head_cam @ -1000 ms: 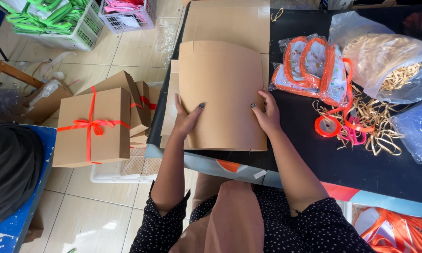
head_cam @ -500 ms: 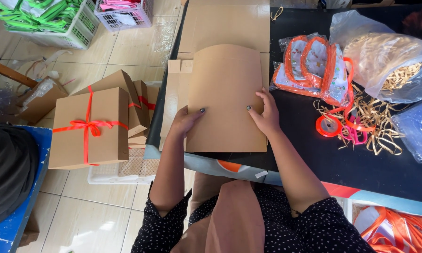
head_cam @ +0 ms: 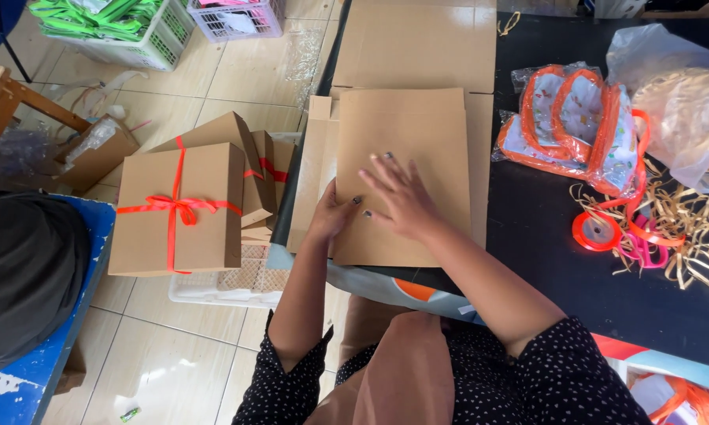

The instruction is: The person organizes various packaged items on a table and then folds a cardboard box by hand, tucking in the side flaps and bottom tabs.

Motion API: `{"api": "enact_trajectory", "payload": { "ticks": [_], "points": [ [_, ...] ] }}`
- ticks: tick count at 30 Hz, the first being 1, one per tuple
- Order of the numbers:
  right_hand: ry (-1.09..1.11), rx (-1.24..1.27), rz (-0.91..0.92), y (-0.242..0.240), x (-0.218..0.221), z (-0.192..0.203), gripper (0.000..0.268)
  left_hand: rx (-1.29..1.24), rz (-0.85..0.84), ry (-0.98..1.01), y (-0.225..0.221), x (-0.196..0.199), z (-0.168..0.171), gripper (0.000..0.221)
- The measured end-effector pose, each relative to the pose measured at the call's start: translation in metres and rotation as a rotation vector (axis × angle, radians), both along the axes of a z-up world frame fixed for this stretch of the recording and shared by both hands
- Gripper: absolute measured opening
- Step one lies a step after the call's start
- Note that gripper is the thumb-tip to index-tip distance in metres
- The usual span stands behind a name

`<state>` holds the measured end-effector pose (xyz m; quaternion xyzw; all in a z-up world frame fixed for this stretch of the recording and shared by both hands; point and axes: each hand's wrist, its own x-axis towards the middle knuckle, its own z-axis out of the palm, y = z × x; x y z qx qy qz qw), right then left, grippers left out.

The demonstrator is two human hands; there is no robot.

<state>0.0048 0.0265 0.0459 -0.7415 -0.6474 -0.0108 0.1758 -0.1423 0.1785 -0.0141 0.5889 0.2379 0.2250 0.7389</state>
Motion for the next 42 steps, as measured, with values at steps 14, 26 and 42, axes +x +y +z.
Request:
{"api": "enact_trajectory", "payload": {
  "ticks": [14,26,42],
  "points": [
    [0.126,-0.472,-0.121,0.127,0.011,-0.003,0.084,-0.186,0.049,0.14,0.017,0.002,-0.008,0.062],
    [0.203,-0.308,-0.079,0.111,0.016,-0.018,0.083,-0.181,0.082,0.159,0.016,0.001,-0.01,0.061],
    [0.267,0.027,-0.071,-0.051,-0.031,-0.003,0.1,-0.367,0.058,0.011,-0.019,-0.016,0.045,0.067]
  ]
}}
